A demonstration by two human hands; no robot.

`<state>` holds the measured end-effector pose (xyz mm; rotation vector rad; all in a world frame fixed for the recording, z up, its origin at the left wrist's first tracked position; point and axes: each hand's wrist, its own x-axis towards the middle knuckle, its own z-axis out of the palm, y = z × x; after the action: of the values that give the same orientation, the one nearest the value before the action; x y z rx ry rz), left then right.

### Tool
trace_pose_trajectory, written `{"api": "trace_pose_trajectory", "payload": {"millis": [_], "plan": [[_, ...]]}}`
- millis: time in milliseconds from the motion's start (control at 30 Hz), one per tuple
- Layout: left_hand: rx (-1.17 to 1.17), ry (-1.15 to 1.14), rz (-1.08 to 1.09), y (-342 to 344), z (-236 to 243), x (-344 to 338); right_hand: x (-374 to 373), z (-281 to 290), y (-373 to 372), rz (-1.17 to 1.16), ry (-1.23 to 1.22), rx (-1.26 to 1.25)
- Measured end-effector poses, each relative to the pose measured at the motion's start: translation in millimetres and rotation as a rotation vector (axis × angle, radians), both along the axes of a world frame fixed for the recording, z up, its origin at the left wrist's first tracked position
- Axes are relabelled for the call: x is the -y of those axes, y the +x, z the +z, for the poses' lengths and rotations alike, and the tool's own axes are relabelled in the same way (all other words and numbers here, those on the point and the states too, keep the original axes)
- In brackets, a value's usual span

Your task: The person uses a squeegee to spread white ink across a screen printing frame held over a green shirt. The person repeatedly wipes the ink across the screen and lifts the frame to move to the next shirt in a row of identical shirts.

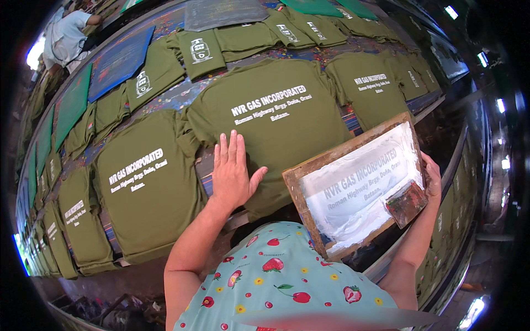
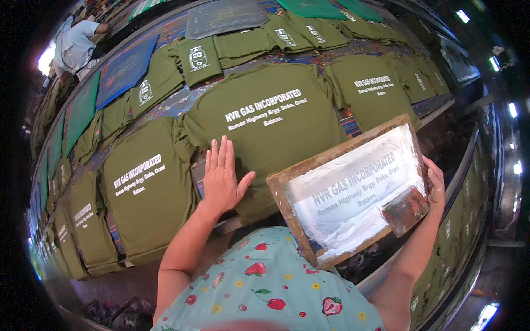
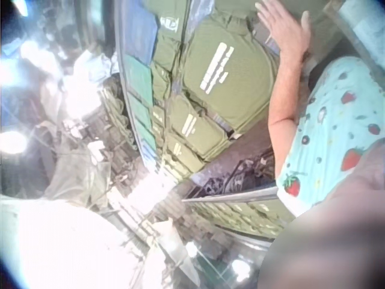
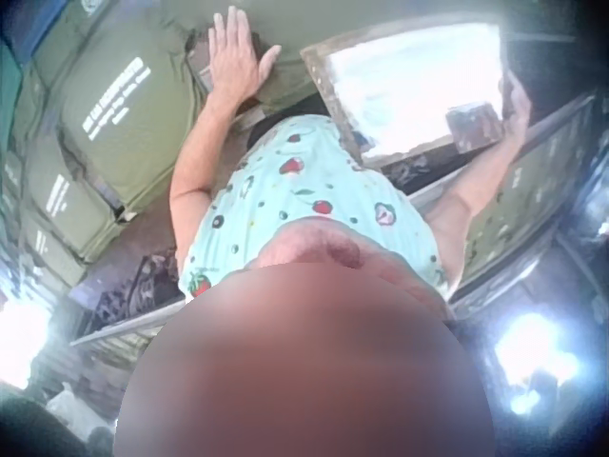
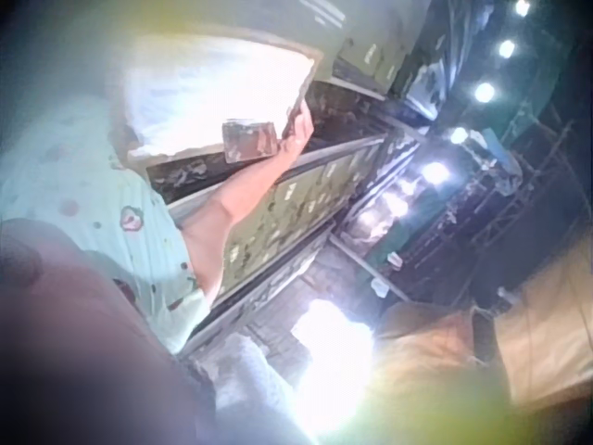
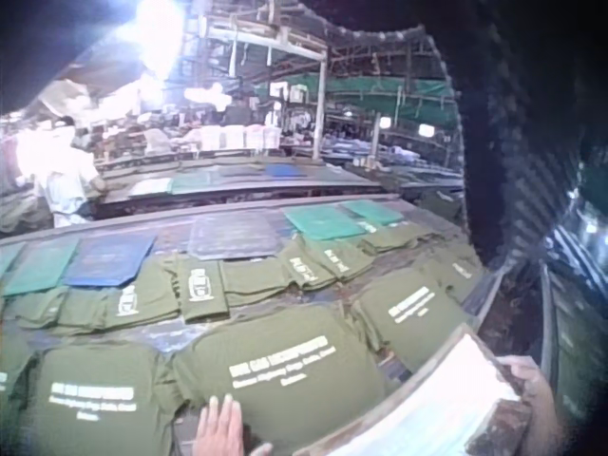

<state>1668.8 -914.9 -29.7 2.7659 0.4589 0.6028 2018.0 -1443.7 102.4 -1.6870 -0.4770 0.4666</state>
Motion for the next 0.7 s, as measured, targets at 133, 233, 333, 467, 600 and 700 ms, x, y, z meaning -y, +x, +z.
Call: {"api": "trace_pose_trajectory", "payload": {"millis": [133, 233, 333, 467, 600, 700], "plan": [[-0.161, 0.088, 0.153, 68, -23, -8, 1, 0, 62, 0.064, -0.012, -0.018], [-0.245, 0.095, 0.271, 114, -31, -6, 14, 4, 113, 0.073, -0.058, -0.026], [-0.267, 0.088, 0.329, 160, -33, 7, 40, 9, 155, 0.077, -0.066, -0.025], [-0.261, 0.053, 0.332, 237, -40, 28, 84, -5, 196, 0.070, -0.026, 0.001], [-0.265, 0.044, 0.288, 307, -45, 57, 133, -19, 218, 0.009, 0.014, 0.013], [-0.259, 0.061, 0.216, 349, -46, 80, 161, -29, 225, -0.037, 0.002, 0.009]]}}
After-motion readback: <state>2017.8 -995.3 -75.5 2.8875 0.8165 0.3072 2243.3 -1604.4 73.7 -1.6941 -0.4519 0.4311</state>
